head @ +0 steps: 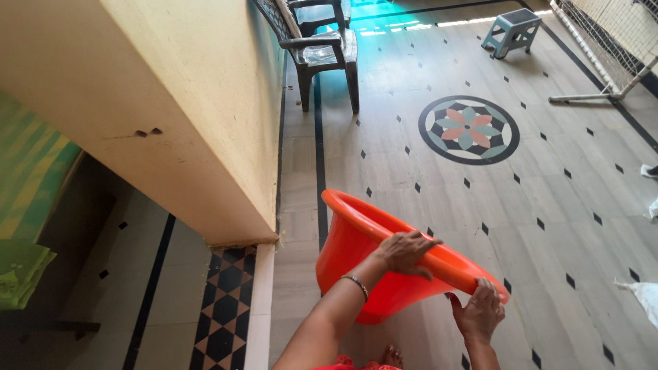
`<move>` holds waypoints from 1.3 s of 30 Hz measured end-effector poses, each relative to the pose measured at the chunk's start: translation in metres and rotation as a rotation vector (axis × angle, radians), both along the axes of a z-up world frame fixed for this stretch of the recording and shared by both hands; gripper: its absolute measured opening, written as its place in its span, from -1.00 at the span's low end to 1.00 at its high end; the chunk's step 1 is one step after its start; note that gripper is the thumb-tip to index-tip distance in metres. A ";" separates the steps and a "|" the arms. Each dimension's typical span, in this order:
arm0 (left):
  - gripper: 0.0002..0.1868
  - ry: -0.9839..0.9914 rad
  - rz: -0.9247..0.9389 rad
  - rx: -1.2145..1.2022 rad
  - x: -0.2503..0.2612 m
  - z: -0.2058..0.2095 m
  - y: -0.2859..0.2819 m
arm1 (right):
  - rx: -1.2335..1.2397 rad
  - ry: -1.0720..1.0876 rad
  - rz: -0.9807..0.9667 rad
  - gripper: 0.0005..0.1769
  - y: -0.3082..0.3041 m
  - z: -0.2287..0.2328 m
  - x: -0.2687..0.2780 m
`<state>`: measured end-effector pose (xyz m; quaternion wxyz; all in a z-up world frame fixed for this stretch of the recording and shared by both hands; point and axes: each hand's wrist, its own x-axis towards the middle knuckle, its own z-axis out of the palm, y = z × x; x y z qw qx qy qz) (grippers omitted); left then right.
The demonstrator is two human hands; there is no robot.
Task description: The person enters a room, places a wooden frame on a shelf near a fan, and then moves a red basin and a plastic stool into a hallway.
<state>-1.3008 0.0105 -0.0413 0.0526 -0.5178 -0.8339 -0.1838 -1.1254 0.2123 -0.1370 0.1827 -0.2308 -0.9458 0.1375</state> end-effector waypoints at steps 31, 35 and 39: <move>-0.12 -0.768 1.053 0.397 -0.360 0.007 -0.032 | -0.712 0.022 0.477 0.20 -0.184 0.096 -0.423; -0.18 -0.740 0.947 0.358 -0.418 -0.007 -0.075 | -0.798 -0.080 0.274 0.22 -0.246 0.086 -0.443; -0.33 -0.865 0.834 0.413 -0.440 -0.029 -0.100 | -0.711 -0.093 0.127 0.27 -0.293 0.086 -0.453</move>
